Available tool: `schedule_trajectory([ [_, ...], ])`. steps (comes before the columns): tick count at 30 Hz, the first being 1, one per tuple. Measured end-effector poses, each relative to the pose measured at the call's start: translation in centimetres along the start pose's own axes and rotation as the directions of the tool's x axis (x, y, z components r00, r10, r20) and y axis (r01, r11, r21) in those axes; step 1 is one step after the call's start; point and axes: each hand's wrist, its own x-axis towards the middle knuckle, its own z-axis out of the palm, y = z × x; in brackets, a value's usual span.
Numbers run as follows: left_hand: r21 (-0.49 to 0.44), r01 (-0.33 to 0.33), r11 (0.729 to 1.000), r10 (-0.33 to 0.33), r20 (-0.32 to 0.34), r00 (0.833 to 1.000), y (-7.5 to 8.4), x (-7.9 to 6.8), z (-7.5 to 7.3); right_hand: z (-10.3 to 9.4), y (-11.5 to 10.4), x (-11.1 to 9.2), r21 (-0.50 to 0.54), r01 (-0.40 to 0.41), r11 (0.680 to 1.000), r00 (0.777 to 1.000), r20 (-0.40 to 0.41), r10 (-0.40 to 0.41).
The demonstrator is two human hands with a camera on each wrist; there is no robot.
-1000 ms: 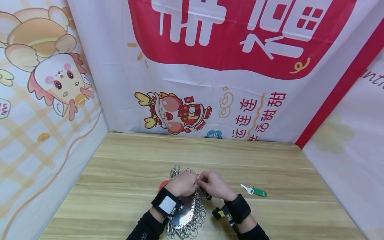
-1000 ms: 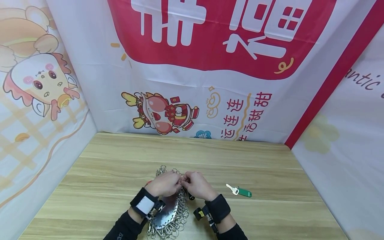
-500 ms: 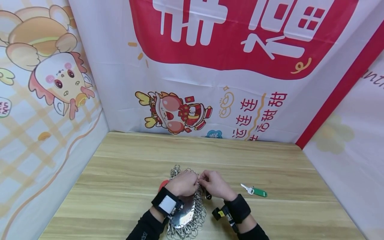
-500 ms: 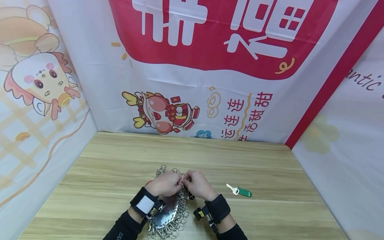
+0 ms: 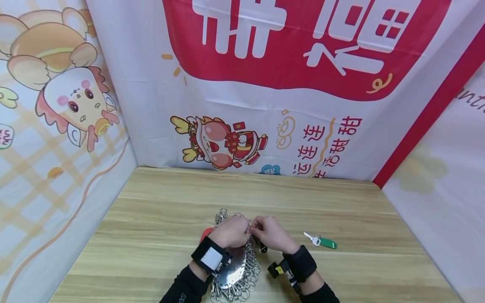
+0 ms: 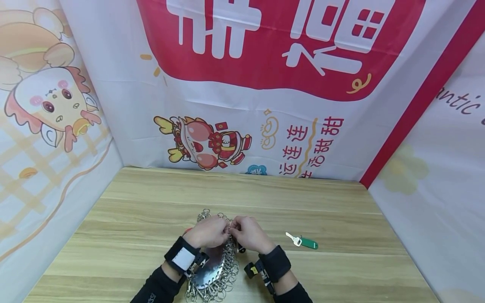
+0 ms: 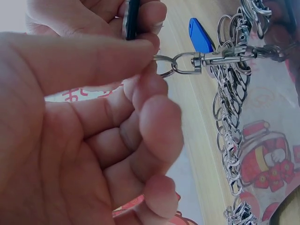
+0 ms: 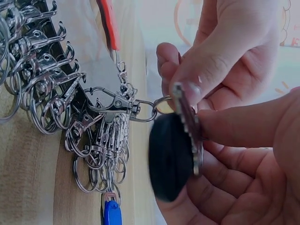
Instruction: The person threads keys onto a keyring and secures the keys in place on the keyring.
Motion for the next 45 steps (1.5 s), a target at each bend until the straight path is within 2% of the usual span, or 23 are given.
schedule_trajectory([
  [5,-0.035,0.01,0.999,-0.01,0.013,1.0,-0.04,-0.06,-0.05,0.07,0.13,0.04,-0.002,-0.02,1.0,1.0,-0.01,0.02],
  [12,-0.021,-0.007,1.0,0.007,0.008,1.0,0.06,-0.23,-0.25,0.04,0.1,-0.03,0.0,-0.019,1.0,1.0,-0.011,0.019],
  [22,-0.03,0.026,0.999,-0.025,0.01,1.0,0.25,-0.3,-0.34,-0.01,-0.22,-0.11,0.013,-0.008,1.0,1.0,0.013,0.007],
  [33,-0.022,-0.01,1.0,0.009,-0.009,1.0,0.12,-0.27,-0.3,0.1,-0.08,-0.09,0.017,-0.045,0.999,0.999,0.001,0.045],
  [45,-0.027,0.026,0.999,-0.025,0.023,0.999,0.36,-0.42,-0.39,0.08,-0.16,-0.15,0.009,-0.026,1.0,1.0,0.003,0.026],
])
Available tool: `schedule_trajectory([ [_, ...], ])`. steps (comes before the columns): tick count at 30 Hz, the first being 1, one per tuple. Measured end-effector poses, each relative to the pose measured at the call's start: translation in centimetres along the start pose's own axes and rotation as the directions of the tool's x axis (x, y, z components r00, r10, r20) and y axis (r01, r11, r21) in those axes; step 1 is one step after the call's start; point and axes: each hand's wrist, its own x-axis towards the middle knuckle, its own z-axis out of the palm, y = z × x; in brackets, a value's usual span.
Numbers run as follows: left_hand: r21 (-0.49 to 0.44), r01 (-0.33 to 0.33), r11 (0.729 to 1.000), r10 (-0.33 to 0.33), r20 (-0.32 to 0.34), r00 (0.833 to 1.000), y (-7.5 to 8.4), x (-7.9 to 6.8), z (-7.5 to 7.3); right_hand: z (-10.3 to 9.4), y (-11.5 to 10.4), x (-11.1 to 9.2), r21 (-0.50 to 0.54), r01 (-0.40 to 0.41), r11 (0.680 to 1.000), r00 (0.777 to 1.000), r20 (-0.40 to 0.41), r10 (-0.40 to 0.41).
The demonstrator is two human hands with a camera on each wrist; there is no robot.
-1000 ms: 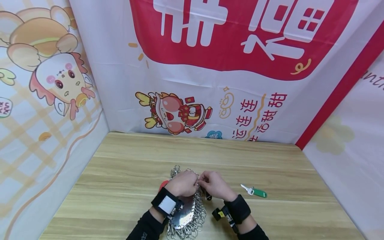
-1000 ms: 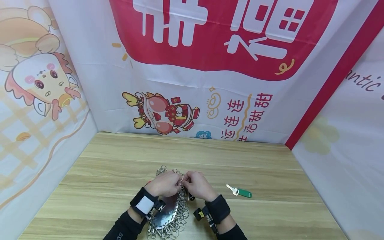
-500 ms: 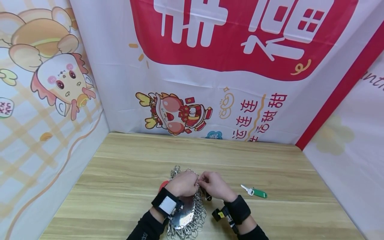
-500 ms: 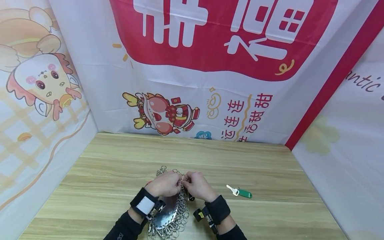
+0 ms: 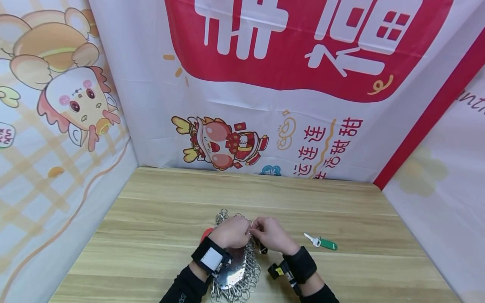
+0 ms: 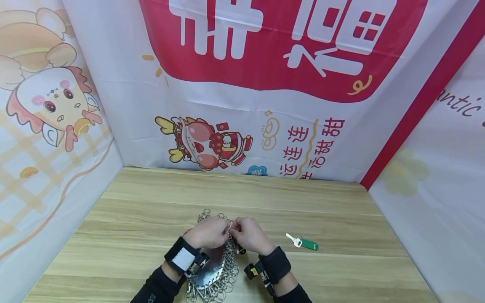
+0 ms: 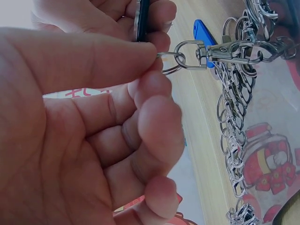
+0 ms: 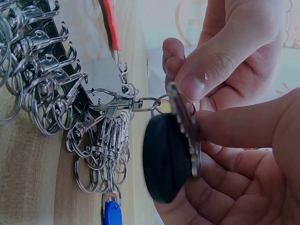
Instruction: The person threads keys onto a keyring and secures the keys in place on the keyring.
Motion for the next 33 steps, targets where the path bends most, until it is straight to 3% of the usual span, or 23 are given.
schedule_trajectory([
  [12,0.03,-0.041,0.999,0.041,-0.016,0.999,-0.29,0.23,0.15,-0.05,-0.22,-0.04,-0.006,0.003,1.0,1.0,0.012,-0.003],
  [33,-0.01,0.0,1.0,0.0,0.0,1.0,-0.15,0.05,0.07,-0.01,-0.17,-0.08,-0.027,0.036,0.999,0.999,0.021,-0.036],
])
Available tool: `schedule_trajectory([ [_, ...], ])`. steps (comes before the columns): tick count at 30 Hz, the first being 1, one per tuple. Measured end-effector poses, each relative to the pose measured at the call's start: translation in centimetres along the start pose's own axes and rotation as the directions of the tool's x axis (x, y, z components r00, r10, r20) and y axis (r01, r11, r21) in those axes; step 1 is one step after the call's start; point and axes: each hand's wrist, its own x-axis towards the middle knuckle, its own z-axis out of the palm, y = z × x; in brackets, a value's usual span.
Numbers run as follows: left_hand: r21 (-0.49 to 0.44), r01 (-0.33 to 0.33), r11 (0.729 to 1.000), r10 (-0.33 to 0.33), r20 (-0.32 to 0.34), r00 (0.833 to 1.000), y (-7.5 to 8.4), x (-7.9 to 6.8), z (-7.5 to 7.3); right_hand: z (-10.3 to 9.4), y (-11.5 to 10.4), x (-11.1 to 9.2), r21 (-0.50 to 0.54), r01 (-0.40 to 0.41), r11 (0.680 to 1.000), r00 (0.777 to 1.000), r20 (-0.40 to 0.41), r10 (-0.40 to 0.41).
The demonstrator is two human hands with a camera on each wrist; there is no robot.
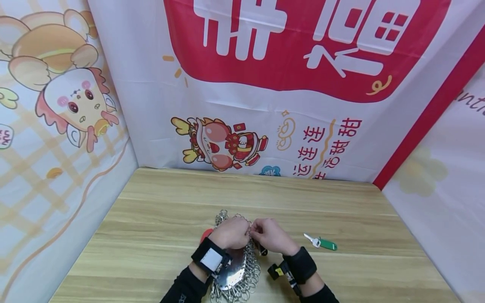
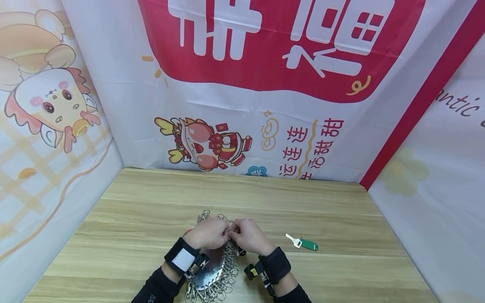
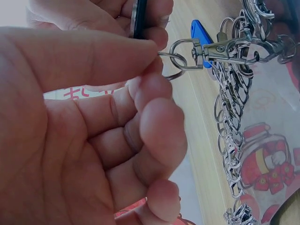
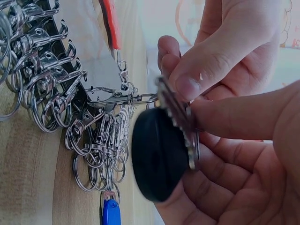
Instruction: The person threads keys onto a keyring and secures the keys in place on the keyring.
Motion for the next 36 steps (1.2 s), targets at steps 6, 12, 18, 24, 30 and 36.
schedule_trajectory([
  [6,0.011,-0.021,1.0,0.021,-0.027,0.999,-0.25,0.21,0.28,0.12,0.25,0.14,0.007,-0.009,1.0,1.0,0.001,0.009],
  [12,-0.002,-0.031,1.0,0.031,-0.028,0.999,-0.1,0.13,0.23,0.09,0.33,0.11,0.023,-0.02,1.0,1.0,-0.009,0.021],
  [18,0.021,-0.052,0.998,0.052,-0.032,0.998,-0.09,0.18,0.35,0.01,0.39,0.07,0.032,-0.023,0.999,1.0,-0.006,0.024],
  [24,0.006,-0.029,1.0,0.029,-0.011,1.0,-0.12,0.24,0.46,-0.17,0.24,-0.05,-0.001,0.008,1.0,1.0,0.001,-0.008],
  [30,-0.009,-0.037,0.999,0.037,-0.014,0.999,-0.11,0.22,0.39,-0.33,0.18,-0.1,0.009,0.037,0.999,0.999,0.012,-0.037],
  [36,-0.009,-0.039,0.999,0.039,-0.029,0.999,-0.18,0.36,0.39,-0.39,0.21,0.01,0.008,0.024,1.0,1.0,0.011,-0.024],
])
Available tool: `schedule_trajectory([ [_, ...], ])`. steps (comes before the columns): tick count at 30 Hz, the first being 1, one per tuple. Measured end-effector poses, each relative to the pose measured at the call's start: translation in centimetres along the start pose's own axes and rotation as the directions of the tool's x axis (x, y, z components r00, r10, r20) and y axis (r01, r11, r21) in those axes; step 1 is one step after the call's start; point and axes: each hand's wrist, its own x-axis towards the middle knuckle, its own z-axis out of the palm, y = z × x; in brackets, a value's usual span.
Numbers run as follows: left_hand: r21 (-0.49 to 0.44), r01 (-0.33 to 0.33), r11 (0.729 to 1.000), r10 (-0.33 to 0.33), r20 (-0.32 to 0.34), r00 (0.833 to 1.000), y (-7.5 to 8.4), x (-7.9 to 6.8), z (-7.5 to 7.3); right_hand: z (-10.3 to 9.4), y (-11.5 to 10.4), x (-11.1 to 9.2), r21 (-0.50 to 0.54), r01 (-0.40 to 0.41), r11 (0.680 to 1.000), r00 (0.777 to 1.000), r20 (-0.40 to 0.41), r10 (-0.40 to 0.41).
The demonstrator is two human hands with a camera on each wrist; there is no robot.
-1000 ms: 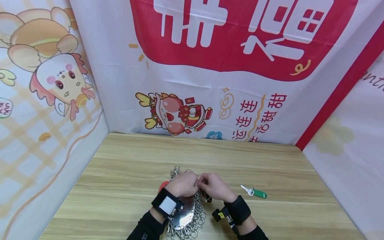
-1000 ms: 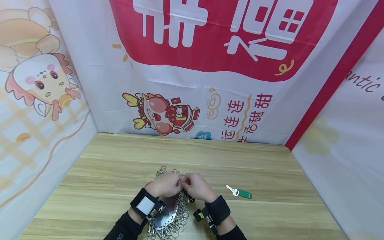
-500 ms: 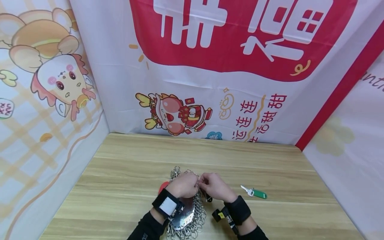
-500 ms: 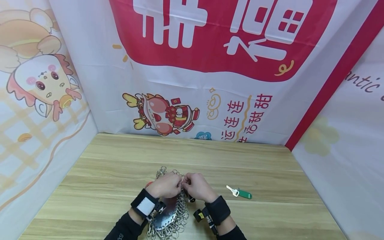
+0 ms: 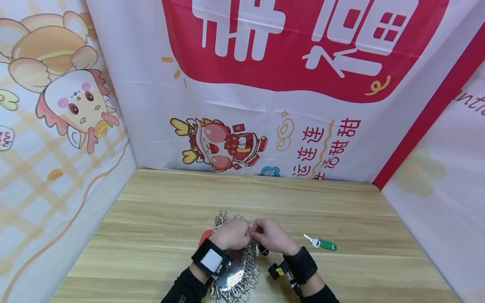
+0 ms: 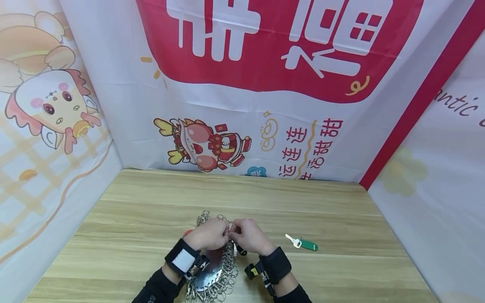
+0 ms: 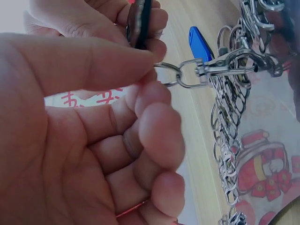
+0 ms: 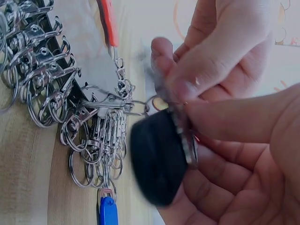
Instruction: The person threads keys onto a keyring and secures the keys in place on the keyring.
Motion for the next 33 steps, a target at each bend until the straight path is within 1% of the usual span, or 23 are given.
schedule_trajectory([
  [7,-0.013,0.001,1.0,-0.001,0.007,1.0,0.13,-0.03,0.01,0.28,0.09,0.02,-0.011,-0.052,0.999,0.998,-0.028,0.052],
  [11,0.023,-0.022,0.999,0.022,0.004,1.0,0.06,0.09,0.0,0.36,0.23,0.05,-0.014,-0.045,0.999,0.998,-0.049,0.044],
  [14,0.033,-0.031,0.999,0.031,-0.003,1.0,0.06,0.17,0.04,0.35,0.24,0.08,-0.022,-0.043,0.999,0.998,-0.053,0.042],
  [19,0.033,-0.026,0.999,0.027,-0.005,1.0,0.07,0.21,0.07,0.29,0.2,0.1,-0.028,-0.03,0.999,0.999,-0.037,0.029],
  [27,0.039,-0.026,0.999,0.026,-0.006,1.0,0.09,0.11,0.02,0.19,0.06,0.02,-0.044,0.022,0.999,1.0,-0.022,-0.023],
  [33,-0.011,-0.01,1.0,0.01,0.015,1.0,0.02,0.33,-0.15,-0.03,0.1,0.3,-0.023,-0.021,1.0,0.999,-0.031,0.02],
])
